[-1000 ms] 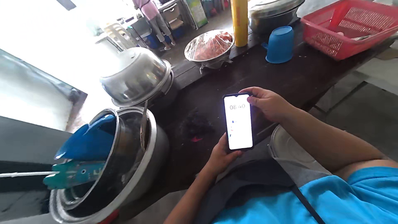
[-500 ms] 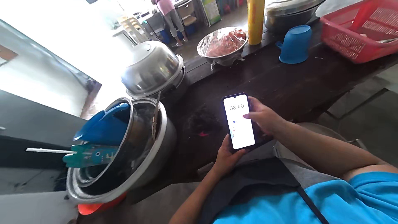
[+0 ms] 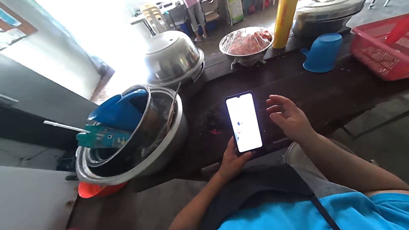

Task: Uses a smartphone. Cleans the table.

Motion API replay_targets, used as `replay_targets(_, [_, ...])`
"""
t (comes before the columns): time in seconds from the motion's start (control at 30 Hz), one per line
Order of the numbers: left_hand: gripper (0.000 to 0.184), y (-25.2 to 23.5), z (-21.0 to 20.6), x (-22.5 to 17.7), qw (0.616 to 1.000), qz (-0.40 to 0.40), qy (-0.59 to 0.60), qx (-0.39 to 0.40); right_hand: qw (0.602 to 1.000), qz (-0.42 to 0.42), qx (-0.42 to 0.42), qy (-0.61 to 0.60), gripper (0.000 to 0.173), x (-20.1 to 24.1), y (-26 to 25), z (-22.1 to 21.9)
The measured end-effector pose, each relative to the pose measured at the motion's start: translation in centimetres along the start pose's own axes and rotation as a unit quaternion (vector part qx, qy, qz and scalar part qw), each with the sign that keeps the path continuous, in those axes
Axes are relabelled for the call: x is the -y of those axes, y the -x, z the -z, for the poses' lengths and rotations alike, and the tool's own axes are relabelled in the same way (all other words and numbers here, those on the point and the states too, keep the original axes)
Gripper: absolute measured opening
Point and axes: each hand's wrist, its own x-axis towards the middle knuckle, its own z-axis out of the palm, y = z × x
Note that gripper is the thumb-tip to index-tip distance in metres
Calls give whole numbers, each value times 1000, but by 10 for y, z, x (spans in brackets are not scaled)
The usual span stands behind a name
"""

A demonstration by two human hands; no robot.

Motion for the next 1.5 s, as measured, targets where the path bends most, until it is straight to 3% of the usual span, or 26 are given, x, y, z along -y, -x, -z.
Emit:
replay_targets(0.1, [71, 0, -1, -2, 1000, 7, 18, -7, 981, 161, -11, 112, 46, -10, 4, -2])
replay_targets(0.23, [70, 0, 0, -2, 1000, -1, 16, -11, 955, 242, -25, 168, 37, -12, 5, -7])
replay_targets(0.73, [69, 0, 1, -4, 998, 21, 20, -60, 909, 337, -8, 246, 22, -22, 11, -25])
replay_targets(0.93, [71, 2, 1, -3, 997, 26, 0, -74, 911, 323, -19, 257, 27, -22, 11, -28])
replay_targets(1.17, [70, 4, -1, -8, 993, 48, 6, -110, 906, 353, -4, 234, 16, -30, 16, -26])
replay_targets(1.5, [71, 5, -2, -3, 993, 26, 27, -112, 894, 376, 19, 244, 23, -33, 26, -31])
